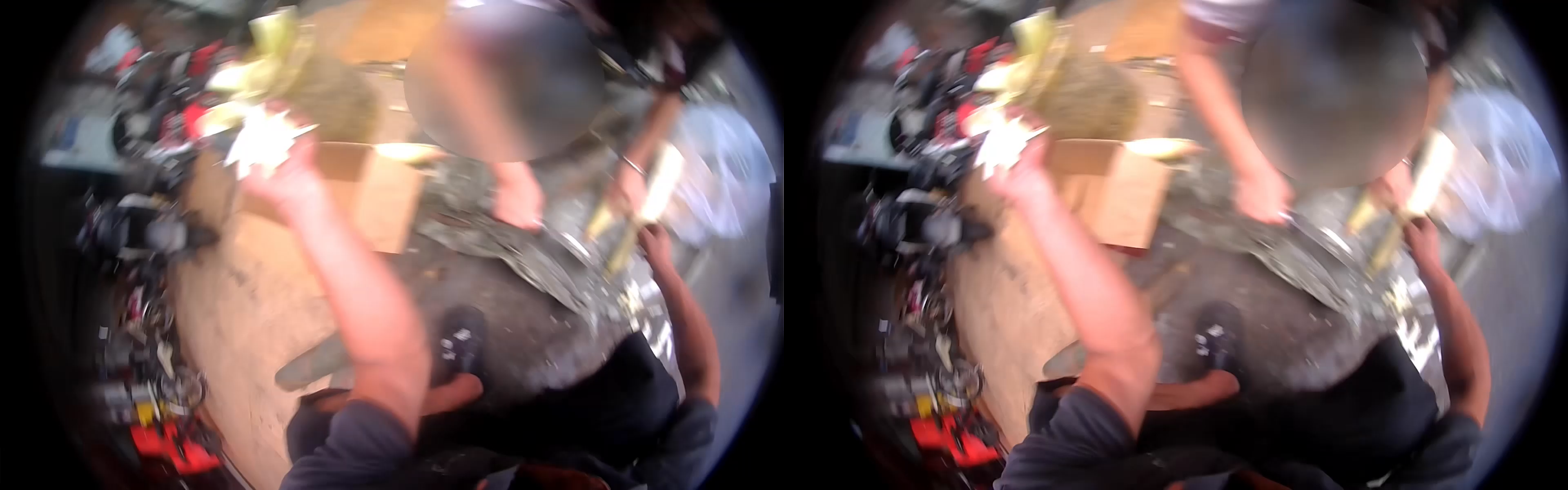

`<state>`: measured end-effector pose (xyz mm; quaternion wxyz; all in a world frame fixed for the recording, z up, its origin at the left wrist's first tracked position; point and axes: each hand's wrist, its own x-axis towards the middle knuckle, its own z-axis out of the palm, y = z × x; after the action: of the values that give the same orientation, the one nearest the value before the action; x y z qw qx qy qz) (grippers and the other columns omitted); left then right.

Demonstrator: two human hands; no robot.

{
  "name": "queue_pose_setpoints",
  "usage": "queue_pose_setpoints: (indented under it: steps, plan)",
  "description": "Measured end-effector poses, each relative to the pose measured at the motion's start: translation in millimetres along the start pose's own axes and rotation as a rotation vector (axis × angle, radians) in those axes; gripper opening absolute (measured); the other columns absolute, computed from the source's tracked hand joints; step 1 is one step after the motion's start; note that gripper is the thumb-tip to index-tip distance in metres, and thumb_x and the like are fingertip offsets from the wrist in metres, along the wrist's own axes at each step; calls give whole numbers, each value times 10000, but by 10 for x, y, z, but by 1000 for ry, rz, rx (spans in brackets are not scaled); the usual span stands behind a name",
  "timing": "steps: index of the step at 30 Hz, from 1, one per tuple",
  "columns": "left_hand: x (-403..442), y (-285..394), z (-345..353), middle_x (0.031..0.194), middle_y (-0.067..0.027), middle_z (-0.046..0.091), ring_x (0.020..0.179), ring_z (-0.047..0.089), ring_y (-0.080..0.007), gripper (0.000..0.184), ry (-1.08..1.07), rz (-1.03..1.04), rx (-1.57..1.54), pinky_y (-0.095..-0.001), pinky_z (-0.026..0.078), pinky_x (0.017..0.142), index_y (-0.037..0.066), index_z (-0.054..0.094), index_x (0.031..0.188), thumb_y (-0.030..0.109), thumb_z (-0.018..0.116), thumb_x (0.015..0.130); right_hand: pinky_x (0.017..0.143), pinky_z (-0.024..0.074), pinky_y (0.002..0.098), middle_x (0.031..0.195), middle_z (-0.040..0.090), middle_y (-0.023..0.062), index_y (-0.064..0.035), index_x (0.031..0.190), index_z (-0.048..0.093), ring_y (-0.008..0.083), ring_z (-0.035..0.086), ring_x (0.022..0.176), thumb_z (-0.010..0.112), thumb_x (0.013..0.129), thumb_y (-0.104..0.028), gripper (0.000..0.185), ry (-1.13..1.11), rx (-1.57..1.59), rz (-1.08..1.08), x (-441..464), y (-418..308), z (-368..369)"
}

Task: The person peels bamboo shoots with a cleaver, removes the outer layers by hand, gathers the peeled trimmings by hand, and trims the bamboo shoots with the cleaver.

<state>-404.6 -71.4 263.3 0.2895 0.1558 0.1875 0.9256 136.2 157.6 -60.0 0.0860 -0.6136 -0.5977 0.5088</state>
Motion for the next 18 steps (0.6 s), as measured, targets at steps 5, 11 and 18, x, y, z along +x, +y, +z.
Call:
queue_pose_setpoints:
  steps: [5,11,18]
  plan:
    - [921,378,631,1152,-115,661,960,649,-334,460,340,382,-5,-518,542,772,84,616,1192,386,383,935,597,465,302,880,592,45,-64,1102,611,139,557,733,599,863,-320,350,16,83,10,78,-196,-324]
    - [2634,1491,-411,1076,-153,694,909,678,-307,432,397,61,856,-454,563,798,23,679,1075,292,774,750,811,502,411,1079,674,202,30,1217,593,287,636,911,611,849,-205,437,255,-47,-137,-7,326,-272]
    - [1327,373,-234,1137,-139,692,1020,643,-288,323,-465,1326,2141,-385,509,893,7,712,1112,179,748,841,912,491,469,1158,584,218,5,1243,518,382,604,1044,670,856,-188,458,154,-629,-260,-509,-457,-538]
